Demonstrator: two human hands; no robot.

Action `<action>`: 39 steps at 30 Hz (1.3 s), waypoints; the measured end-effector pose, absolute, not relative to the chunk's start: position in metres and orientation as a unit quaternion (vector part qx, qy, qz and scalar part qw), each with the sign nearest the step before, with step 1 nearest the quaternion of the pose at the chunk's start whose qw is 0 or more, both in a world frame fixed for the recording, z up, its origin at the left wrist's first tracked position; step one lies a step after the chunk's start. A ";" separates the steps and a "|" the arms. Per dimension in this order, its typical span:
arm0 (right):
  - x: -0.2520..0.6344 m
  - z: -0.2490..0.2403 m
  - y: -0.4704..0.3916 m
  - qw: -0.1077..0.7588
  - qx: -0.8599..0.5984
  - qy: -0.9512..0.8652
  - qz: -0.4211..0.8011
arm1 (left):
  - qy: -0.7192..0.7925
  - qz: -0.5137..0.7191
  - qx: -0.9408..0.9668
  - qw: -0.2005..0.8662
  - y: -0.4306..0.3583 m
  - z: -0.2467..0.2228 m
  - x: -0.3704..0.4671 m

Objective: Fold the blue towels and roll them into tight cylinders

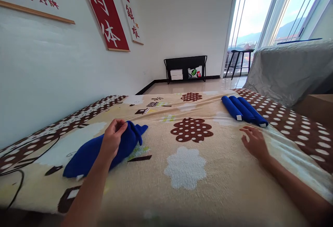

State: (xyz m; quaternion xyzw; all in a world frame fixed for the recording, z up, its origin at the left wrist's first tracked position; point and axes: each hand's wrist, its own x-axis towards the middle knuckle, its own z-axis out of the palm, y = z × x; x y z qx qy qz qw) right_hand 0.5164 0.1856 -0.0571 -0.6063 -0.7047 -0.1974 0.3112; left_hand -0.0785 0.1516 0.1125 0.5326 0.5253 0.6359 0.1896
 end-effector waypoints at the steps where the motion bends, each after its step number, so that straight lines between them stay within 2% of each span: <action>1: 0.488 -0.047 0.177 0.357 -0.575 -0.722 -0.146 | 0.507 0.648 0.527 0.211 0.151 0.122 -0.061; 3: 0.425 -0.021 0.153 0.415 -0.487 -0.768 -0.011 | 0.459 0.674 0.504 0.285 0.146 0.136 -0.024; 6: 0.341 0.025 0.116 0.374 -0.347 -0.840 0.181 | 0.385 0.685 0.482 0.387 0.133 0.147 0.032; 9: 0.292 0.061 0.092 0.347 -0.327 -0.844 0.246 | 0.342 0.671 0.468 0.462 0.114 0.144 0.075; 12: 0.277 0.077 0.085 0.390 -0.334 -0.812 0.277 | 0.327 0.634 0.477 0.514 0.098 0.132 0.098; 15: 0.276 0.079 0.082 0.414 -0.343 -0.794 0.282 | 0.345 0.598 0.500 0.523 0.091 0.118 0.106; 21: 0.280 0.071 0.066 0.341 -0.355 -0.824 0.281 | 0.382 0.651 0.441 0.486 0.099 0.109 0.107; 25: 0.278 0.063 0.059 0.343 -0.349 -0.832 0.261 | 0.395 0.663 0.435 0.464 0.108 0.101 0.107; 32: 0.257 0.048 0.058 0.308 -0.395 -0.853 0.142 | 0.378 0.687 0.384 0.488 0.112 0.084 0.113; 35: 0.251 0.044 0.059 0.319 -0.420 -0.840 0.125 | 0.382 0.677 0.386 0.497 0.112 0.082 0.119; 39: 0.250 0.040 0.061 0.356 -0.408 -0.823 0.171 | 0.393 0.649 0.397 0.516 0.111 0.076 0.125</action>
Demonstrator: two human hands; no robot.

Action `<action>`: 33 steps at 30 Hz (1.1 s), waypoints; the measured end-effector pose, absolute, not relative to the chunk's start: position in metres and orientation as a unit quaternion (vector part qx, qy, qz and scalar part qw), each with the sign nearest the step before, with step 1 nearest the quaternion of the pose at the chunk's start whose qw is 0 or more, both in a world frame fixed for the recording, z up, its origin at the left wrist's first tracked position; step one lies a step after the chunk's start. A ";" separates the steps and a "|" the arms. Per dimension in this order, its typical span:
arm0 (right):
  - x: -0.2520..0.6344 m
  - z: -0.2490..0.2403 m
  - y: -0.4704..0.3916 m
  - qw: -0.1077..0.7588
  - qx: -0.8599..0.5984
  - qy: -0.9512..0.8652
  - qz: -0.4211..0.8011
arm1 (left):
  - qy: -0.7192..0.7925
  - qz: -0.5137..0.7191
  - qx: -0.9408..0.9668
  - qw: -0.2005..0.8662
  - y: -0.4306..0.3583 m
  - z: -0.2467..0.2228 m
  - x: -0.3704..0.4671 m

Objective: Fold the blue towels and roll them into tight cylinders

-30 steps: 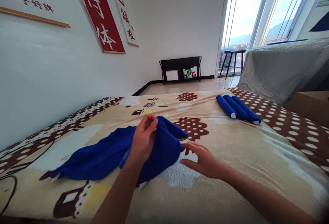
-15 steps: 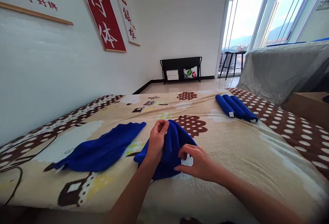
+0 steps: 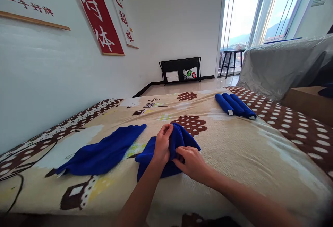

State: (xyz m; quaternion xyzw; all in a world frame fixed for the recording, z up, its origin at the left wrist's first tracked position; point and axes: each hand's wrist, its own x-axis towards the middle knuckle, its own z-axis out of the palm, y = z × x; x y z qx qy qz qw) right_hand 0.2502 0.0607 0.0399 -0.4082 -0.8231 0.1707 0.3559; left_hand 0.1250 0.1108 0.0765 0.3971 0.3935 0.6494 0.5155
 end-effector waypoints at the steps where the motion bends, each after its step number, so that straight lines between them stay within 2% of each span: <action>1: 0.252 0.040 0.061 0.367 -0.407 -0.815 0.188 | 0.394 0.645 0.402 0.517 0.109 0.075 0.126; 4: 0.262 0.041 0.065 0.412 -0.410 -0.774 0.250 | 0.402 0.630 0.466 0.473 0.096 0.072 0.124; 9: 0.285 0.048 0.075 0.478 -0.427 -0.706 0.302 | 0.423 0.554 0.657 0.285 0.057 0.073 0.119; 12: 0.291 0.050 0.077 0.488 -0.412 -0.700 0.318 | 0.422 0.487 0.721 0.254 0.043 0.074 0.123; 18: 0.288 0.052 0.072 0.507 -0.381 -0.698 0.333 | 0.433 0.465 0.751 0.178 0.052 0.065 0.130; 21: 0.291 0.052 0.071 0.535 -0.370 -0.671 0.356 | 0.438 0.453 0.750 0.201 0.057 0.061 0.131; 24: 0.296 0.052 0.072 0.577 -0.338 -0.568 0.479 | 0.426 0.449 0.737 0.273 0.060 0.060 0.133; 28: 0.304 0.053 0.068 0.617 -0.297 -0.412 0.601 | 0.414 0.512 0.660 0.362 0.067 0.061 0.137; 33: 0.307 0.059 0.061 0.631 -0.275 -0.341 0.640 | 0.398 0.485 0.560 0.541 0.075 0.065 0.143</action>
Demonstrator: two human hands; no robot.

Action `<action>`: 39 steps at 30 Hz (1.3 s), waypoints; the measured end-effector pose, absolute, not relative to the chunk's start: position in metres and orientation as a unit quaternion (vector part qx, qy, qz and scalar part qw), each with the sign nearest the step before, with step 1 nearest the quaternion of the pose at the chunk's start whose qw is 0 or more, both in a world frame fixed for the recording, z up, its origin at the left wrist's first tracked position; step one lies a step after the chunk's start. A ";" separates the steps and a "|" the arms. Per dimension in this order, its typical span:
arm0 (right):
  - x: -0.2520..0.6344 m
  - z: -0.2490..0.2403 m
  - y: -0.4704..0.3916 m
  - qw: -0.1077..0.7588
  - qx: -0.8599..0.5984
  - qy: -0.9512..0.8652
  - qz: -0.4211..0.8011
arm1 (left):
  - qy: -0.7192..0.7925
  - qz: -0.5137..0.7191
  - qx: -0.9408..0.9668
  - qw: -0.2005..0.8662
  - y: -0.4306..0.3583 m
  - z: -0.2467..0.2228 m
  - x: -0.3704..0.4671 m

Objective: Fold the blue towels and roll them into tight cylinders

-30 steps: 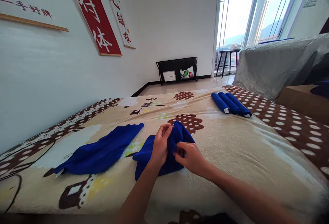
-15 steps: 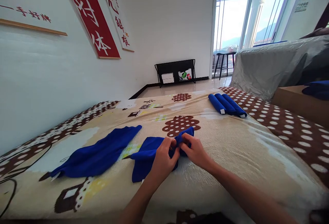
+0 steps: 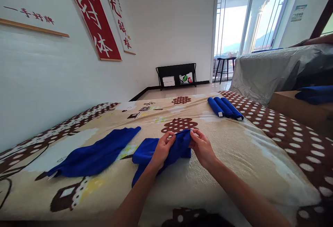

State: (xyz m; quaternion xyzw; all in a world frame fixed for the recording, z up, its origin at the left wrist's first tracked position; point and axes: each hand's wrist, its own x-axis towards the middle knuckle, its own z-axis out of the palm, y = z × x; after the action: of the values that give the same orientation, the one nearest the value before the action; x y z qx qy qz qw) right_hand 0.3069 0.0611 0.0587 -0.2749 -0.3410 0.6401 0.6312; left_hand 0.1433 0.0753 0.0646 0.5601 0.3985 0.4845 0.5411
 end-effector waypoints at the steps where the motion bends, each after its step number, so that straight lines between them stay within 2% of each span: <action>1: 0.307 0.060 0.060 0.632 -0.275 -0.344 0.638 | 0.390 0.481 0.542 0.568 0.076 0.066 0.143; 4: 0.311 0.064 0.059 0.611 -0.273 -0.366 0.647 | 0.377 0.508 0.489 0.600 0.077 0.076 0.136; 7: 0.326 0.065 0.061 0.504 -0.278 -0.502 0.646 | 0.378 0.506 0.478 0.611 0.074 0.090 0.119; 8: 0.333 0.064 0.063 0.454 -0.297 -0.591 0.597 | 0.379 0.476 0.494 0.621 0.072 0.094 0.112; 10: 0.348 0.061 0.068 0.368 -0.357 -0.753 0.412 | 0.383 0.389 0.547 0.635 0.065 0.103 0.098; 13: 0.372 0.057 0.079 0.335 -0.434 -0.816 0.182 | 0.397 0.267 0.642 0.599 0.053 0.114 0.082; 16: 0.394 0.058 0.089 0.361 -0.478 -0.793 0.105 | 0.402 0.182 0.747 0.498 0.043 0.125 0.071; 19: 0.417 0.062 0.096 0.391 -0.509 -0.766 0.040 | 0.439 0.162 0.831 0.302 0.040 0.133 0.060; 23: 0.456 0.071 0.097 0.459 -0.541 -0.704 -0.024 | 0.552 0.249 0.795 0.043 0.053 0.132 0.034; 28: 0.510 0.087 0.083 0.537 -0.582 -0.607 -0.060 | 0.597 0.363 0.707 -0.110 0.068 0.128 -0.008; 31: 0.539 0.100 0.071 0.504 -0.621 -0.593 -0.088 | 0.632 0.369 0.674 -0.100 0.064 0.132 -0.032; 33: 0.559 0.107 0.064 0.452 -0.638 -0.622 -0.051 | 0.651 0.341 0.676 -0.061 0.058 0.139 -0.048; 36: 0.590 0.113 0.056 0.379 -0.624 -0.681 0.052 | 0.637 0.296 0.710 0.036 0.046 0.151 -0.075; 39: 0.615 0.115 0.044 0.305 -0.599 -0.729 0.129 | 0.611 0.244 0.732 0.175 0.035 0.153 -0.096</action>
State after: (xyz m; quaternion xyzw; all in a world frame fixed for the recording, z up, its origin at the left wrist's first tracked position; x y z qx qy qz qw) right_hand 0.6150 0.0443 0.1147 -0.5988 -0.7292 0.1295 0.3049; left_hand -0.0965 0.0345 0.1527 0.7325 0.6111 0.2436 0.1752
